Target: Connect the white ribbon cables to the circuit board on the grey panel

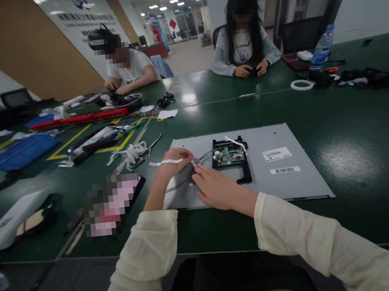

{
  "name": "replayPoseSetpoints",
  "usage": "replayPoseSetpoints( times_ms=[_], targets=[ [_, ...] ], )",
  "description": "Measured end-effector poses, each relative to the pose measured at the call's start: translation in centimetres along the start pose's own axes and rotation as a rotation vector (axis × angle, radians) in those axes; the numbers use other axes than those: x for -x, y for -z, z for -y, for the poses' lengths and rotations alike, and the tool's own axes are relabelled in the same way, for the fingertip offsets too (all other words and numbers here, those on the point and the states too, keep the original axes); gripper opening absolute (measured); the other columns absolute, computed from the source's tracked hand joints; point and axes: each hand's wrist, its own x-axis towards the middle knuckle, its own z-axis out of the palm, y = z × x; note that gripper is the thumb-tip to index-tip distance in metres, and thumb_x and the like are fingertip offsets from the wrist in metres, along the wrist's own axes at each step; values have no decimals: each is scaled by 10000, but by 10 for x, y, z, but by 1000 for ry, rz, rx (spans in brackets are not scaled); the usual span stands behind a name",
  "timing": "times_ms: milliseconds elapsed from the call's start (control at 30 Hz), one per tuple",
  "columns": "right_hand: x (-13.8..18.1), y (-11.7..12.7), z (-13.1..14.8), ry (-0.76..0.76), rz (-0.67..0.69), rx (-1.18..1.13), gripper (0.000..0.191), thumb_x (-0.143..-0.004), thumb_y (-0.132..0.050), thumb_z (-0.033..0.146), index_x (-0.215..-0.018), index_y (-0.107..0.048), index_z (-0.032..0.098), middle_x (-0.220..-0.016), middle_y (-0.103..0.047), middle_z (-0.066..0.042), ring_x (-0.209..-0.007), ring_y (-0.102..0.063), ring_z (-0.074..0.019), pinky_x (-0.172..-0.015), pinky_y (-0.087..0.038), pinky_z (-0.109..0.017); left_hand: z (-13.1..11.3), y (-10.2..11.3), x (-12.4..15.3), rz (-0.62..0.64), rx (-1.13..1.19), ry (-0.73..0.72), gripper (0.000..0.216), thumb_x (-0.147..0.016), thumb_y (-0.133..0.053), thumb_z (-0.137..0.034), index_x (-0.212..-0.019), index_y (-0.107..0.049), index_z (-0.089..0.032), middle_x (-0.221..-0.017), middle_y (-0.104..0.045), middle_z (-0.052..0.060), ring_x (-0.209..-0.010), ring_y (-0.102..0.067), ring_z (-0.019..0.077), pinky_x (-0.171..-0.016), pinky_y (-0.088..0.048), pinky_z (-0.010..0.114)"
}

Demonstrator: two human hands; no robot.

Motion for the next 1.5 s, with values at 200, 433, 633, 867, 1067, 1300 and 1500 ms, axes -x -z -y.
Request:
replayPoseSetpoints(
  times_ms=[200,433,633,867,1067,1300,1500],
  targets=[
    [0,-1,3,-27,18,3,391,-919,-445,275,-1246,-484,64,-1349,-477,-214,-1325,-387,-278,-1087,-357,-438,2,-5,0,-30,-14,-5,201,-748,-558,-275,-792,-719,-164,-755,-694,55,-714,-617,179,-669,-466,262],
    [1,-5,7,-65,10,0,452,-921,-424,279,-1315,-464,62,-1380,-457,-196,-1328,-370,-260,-1103,-336,-425,-2,-15,8,-51,-94,-141,220,-802,-484,-161,-953,-644,-165,-872,-612,53,-705,-573,151,-726,-475,282],
    [-1,-4,8,-66,-3,16,460,-909,-443,278,-1305,-490,50,-1360,-472,-190,-1311,-375,-264,-1103,-338,-410,-1,-17,12,-122,-113,-187,359,-812,-485,-150,-1169,-514,-180,-1094,-496,81,-790,-569,160,-779,-480,310],
    [0,-4,8,-66,-26,21,459,-912,-442,287,-1313,-489,68,-1364,-473,-177,-1316,-368,-258,-1095,-347,-411,5,-15,8,-23,-112,-287,120,-842,-462,-152,-919,-546,-192,-800,-562,31,-819,-539,200,-780,-441,322],
    [2,-1,11,-42,-14,59,376,-913,-427,220,-1229,-549,57,-1279,-555,-180,-1236,-472,-242,-1061,-380,-382,13,-13,8,-11,-99,-291,124,-849,-537,-283,-924,-542,-184,-762,-571,24,-762,-521,197,-760,-422,325],
    [3,0,14,-13,24,156,343,-921,-390,170,-1179,-582,50,-1235,-596,-186,-1163,-546,-248,-990,-435,-371,8,-9,7,18,-132,-258,125,-840,-526,-272,-922,-553,-181,-768,-585,26,-753,-528,186,-747,-416,314],
    [9,11,9,-118,13,-32,281,-907,-430,162,-1112,-618,117,-1122,-659,-140,-1039,-618,-219,-906,-481,-346,-10,-2,11,-43,-279,-158,137,-873,-466,-236,-903,-590,-184,-803,-630,60,-808,-575,210,-731,-399,312]
  ],
)
